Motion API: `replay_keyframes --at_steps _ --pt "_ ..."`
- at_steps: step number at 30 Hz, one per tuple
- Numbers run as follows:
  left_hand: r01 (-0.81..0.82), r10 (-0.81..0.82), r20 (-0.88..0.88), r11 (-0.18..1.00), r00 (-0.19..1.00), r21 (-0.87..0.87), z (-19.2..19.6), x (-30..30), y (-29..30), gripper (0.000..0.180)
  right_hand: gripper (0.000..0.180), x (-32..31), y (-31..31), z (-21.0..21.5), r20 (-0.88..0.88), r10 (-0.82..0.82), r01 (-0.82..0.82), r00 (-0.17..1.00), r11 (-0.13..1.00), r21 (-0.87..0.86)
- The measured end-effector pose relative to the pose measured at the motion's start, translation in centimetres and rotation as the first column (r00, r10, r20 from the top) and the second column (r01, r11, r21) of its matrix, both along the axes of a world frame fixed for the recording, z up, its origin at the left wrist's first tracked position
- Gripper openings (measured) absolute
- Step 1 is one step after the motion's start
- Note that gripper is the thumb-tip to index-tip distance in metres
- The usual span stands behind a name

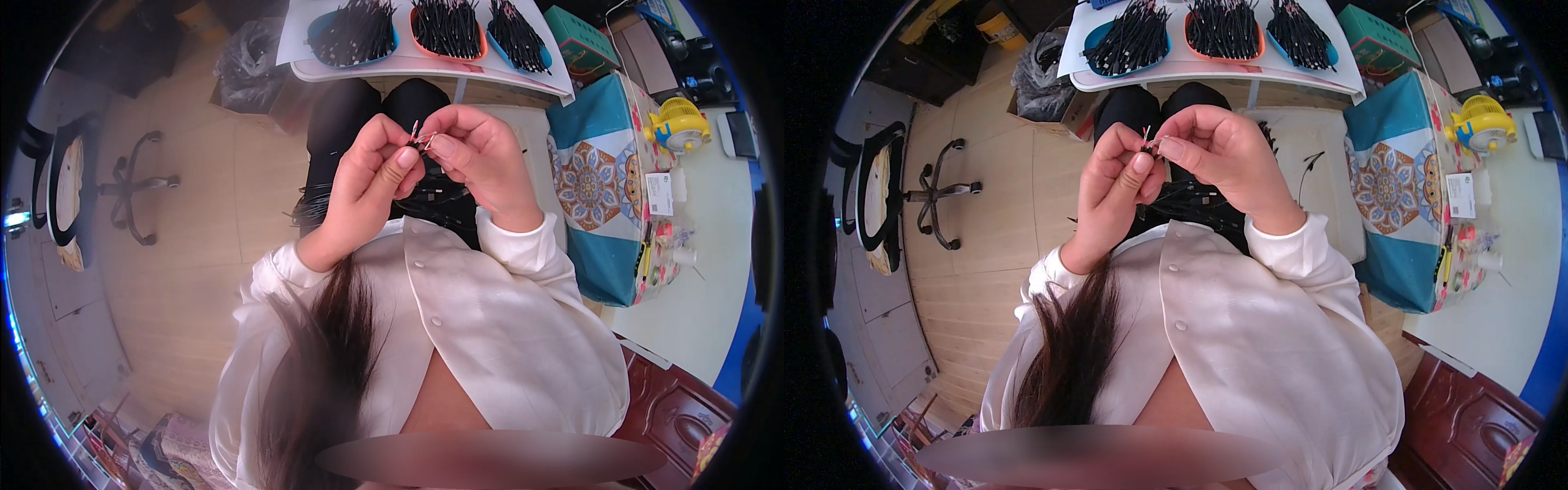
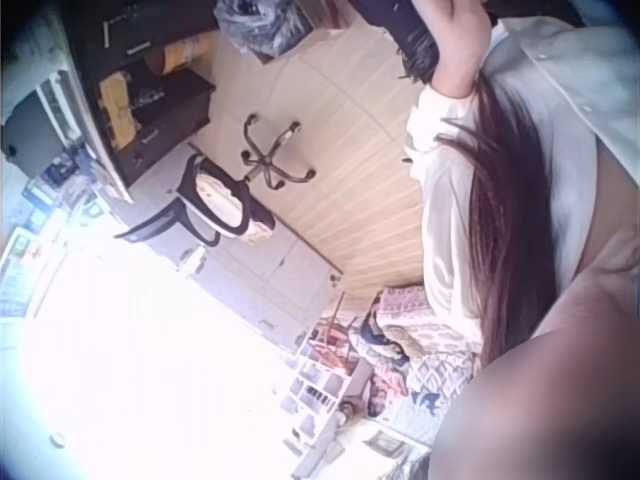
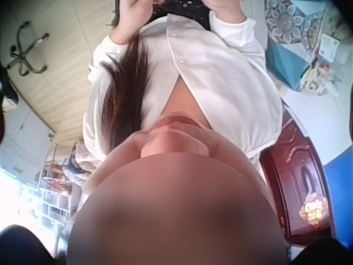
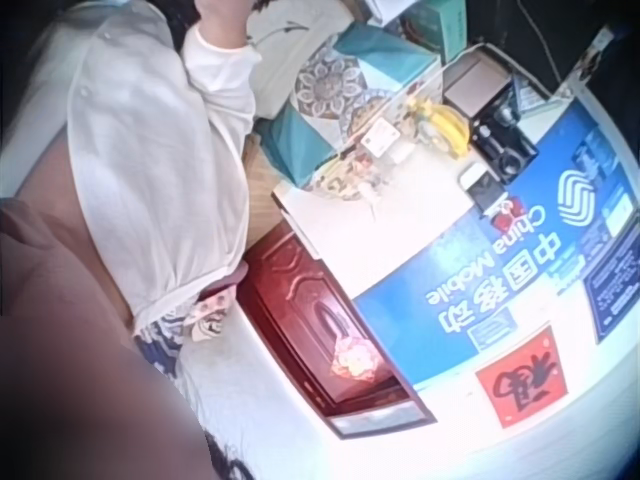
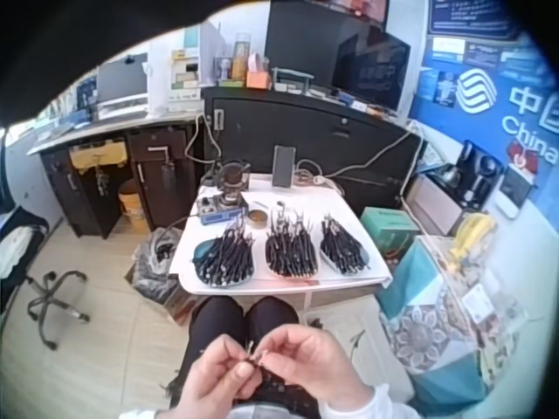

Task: The person sits on the floor and repeatedly strips the ends of black wires, twists the exposed strands, and secures them with small white connectors. They use yellow-handled wire cutters to trim the wire ends and place finished units into a tray.

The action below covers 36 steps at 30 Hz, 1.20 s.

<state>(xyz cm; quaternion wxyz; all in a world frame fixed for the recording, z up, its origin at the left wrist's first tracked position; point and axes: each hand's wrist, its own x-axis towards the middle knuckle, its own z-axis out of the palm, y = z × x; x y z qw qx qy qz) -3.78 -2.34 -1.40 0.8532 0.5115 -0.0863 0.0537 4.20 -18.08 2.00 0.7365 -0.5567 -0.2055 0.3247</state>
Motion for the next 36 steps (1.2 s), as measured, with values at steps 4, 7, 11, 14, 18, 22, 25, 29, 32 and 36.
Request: replay_keyframes --at_steps 4,7,11,14,18,22,25,29,32,36 --pt "0.0 0.0 -0.005 0.996 1.0 0.085 0.1 -0.1 0.0 0.009 0.019 0.6 -0.1 0.0 -0.127 0.082 -0.08 0.989 0.997 0.016" --pt "0.031 -0.03 -0.023 0.998 0.999 0.045 0.1 -0.2 0.1 0.01 0.019 0.8 -0.3 -0.1 -0.214 0.133 -0.125 0.968 0.991 0.053" --pt "0.083 -0.085 -0.045 0.996 0.995 -0.031 0.0 -0.1 0.2 0.009 0.019 0.9 -0.5 -0.5 -0.26 0.164 -0.15 0.951 0.986 0.075" --pt "0.094 -0.096 -0.03 0.994 0.995 -0.051 -0.1 -0.1 0.1 0.009 0.019 1.3 -0.6 -0.6 -0.387 0.236 -0.21 0.891 0.972 0.107" --pt "0.081 -0.08 -0.067 0.997 0.995 0.015 0.1 -0.3 0.3 0.009 0.02 1.6 -0.8 -0.1 -0.326 0.24 -0.241 0.914 0.97 0.037" --pt "0.056 -0.051 -0.088 0.997 0.995 0.049 0.3 -0.4 0.3 0.01 0.02 1.6 -1.0 0.6 -0.237 0.231 -0.242 0.944 0.97 -0.02" --pt "0.071 -0.067 -0.123 0.997 0.99 0.03 0.3 -0.4 0.3 0.011 0.019 1.6 -0.8 0.8 -0.209 0.227 -0.239 0.951 0.97 -0.032" --pt "0.194 -0.226 -0.127 0.956 0.966 -0.22 0.1 0.1 0.7 0.01 0.018 1.3 -0.6 0.5 -0.132 0.169 -0.182 0.977 0.979 -0.093" --pt "0.184 -0.218 -0.186 0.965 0.958 -0.187 0.1 0.1 1.0 0.011 0.016 0.9 -0.6 0.2 -0.114 0.113 -0.121 0.987 0.99 -0.066" --pt "0.094 -0.087 -0.166 0.995 0.982 0.037 0.1 -0.1 0.9 0.016 0.015 0.4 -0.3 0.1 -0.057 0.07 -0.073 0.996 0.996 -0.058"
